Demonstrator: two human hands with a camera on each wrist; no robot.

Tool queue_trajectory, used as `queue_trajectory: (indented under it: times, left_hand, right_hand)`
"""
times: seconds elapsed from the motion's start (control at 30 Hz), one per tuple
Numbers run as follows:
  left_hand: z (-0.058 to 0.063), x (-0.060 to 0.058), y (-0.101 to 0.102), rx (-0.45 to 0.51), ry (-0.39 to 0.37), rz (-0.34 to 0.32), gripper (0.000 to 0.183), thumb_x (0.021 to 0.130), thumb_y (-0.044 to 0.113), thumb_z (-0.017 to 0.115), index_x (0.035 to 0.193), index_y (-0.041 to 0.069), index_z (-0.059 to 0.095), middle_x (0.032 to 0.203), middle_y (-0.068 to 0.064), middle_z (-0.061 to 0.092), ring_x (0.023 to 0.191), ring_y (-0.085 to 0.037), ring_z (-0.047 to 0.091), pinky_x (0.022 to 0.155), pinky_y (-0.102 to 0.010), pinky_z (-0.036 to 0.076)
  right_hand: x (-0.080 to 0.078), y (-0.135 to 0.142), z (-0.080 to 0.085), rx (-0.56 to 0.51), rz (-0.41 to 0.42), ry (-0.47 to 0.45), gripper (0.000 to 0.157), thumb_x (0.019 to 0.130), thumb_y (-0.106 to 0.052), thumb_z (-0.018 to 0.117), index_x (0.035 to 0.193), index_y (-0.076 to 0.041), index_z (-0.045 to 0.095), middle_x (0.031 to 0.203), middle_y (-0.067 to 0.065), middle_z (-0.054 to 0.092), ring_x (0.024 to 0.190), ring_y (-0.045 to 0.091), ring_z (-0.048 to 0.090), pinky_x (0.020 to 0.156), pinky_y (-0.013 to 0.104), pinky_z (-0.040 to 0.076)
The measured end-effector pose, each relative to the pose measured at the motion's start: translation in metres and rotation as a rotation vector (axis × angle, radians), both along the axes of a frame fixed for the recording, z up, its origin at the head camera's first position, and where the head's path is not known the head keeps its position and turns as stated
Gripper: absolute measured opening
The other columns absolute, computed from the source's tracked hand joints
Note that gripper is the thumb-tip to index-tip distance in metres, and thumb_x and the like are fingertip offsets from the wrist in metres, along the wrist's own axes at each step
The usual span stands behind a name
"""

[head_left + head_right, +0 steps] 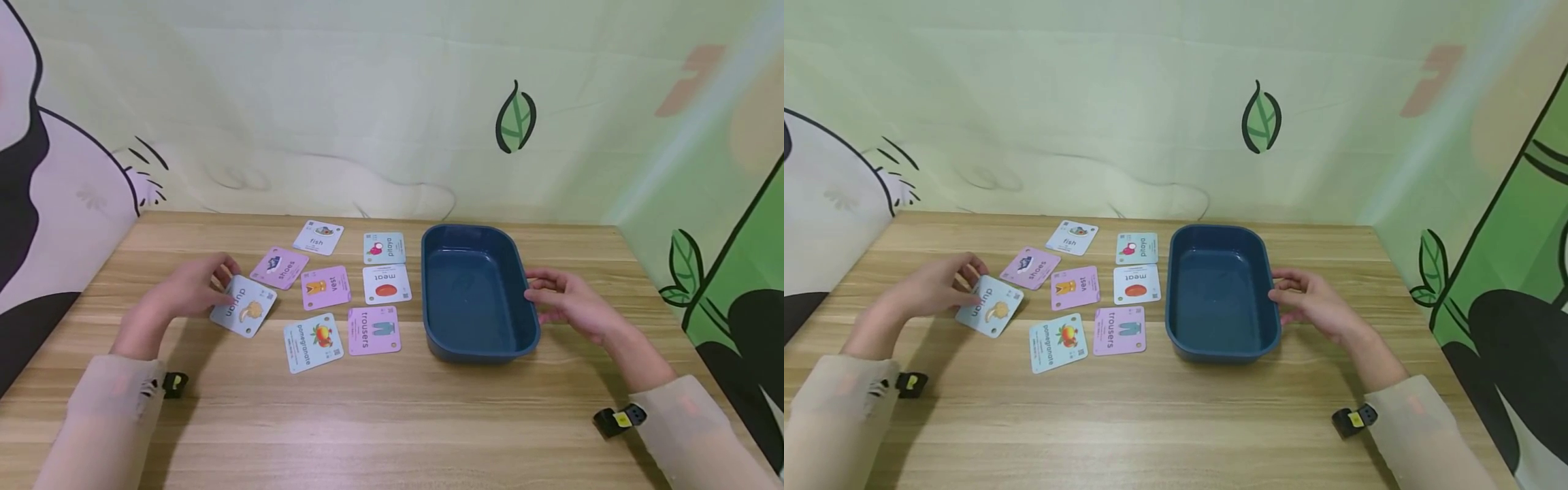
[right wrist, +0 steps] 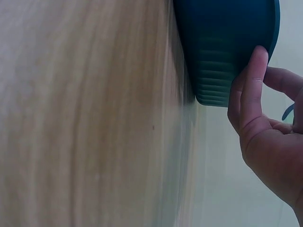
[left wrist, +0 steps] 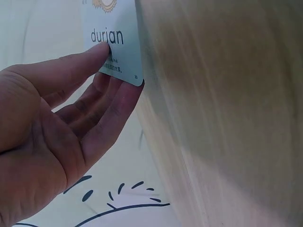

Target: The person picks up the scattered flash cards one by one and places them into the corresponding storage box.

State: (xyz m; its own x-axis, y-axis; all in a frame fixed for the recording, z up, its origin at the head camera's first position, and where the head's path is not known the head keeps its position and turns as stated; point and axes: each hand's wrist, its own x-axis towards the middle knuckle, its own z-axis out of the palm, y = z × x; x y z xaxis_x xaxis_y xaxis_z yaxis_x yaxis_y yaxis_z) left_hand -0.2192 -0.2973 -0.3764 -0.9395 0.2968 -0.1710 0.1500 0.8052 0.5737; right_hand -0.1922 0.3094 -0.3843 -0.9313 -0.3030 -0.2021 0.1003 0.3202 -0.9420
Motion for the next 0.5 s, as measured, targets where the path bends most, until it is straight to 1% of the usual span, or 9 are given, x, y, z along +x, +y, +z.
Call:
queue_trajectory:
  times: [0.2,0.33,0.5]
  left_hand:
    - [0.0014,0.0002,-0.0006,0.049,-0.031,0.005,0.033,0.090,-0.007,0.069,0.121,-0.005,0.056,0.111,-0.027,0.061,0.093,-0.035,0.060,0.068,-0.039,0.056]
    - [0.0022,0.0007,-0.0013,0.083,-0.043,0.010,0.033,0.091,-0.008,0.067,0.122,-0.006,0.056,0.110,-0.026,0.061,0.090,-0.032,0.061,0.067,-0.038,0.057]
    - [0.0058,0.0019,-0.0041,0.136,-0.064,0.020,0.034,0.093,-0.007,0.066,0.124,-0.007,0.055,0.112,-0.027,0.059,0.089,-0.029,0.062,0.067,-0.037,0.059]
  right_hand:
    - [-0.0002,0.0004,0.0001,-0.004,-0.002,-0.001,0.058,0.105,-0.013,0.059,0.150,0.012,0.033,0.118,0.017,0.050,0.097,0.014,0.060,0.073,0.031,0.060]
    - [-0.0006,0.0008,-0.0005,-0.006,-0.005,-0.002,0.059,0.104,-0.013,0.059,0.150,0.012,0.033,0.117,0.015,0.050,0.096,0.014,0.060,0.073,0.031,0.060]
    - [-0.0011,0.0012,-0.0017,-0.017,-0.008,-0.003,0.058,0.104,-0.011,0.059,0.150,0.013,0.033,0.115,0.013,0.051,0.094,0.014,0.060,0.072,0.031,0.060]
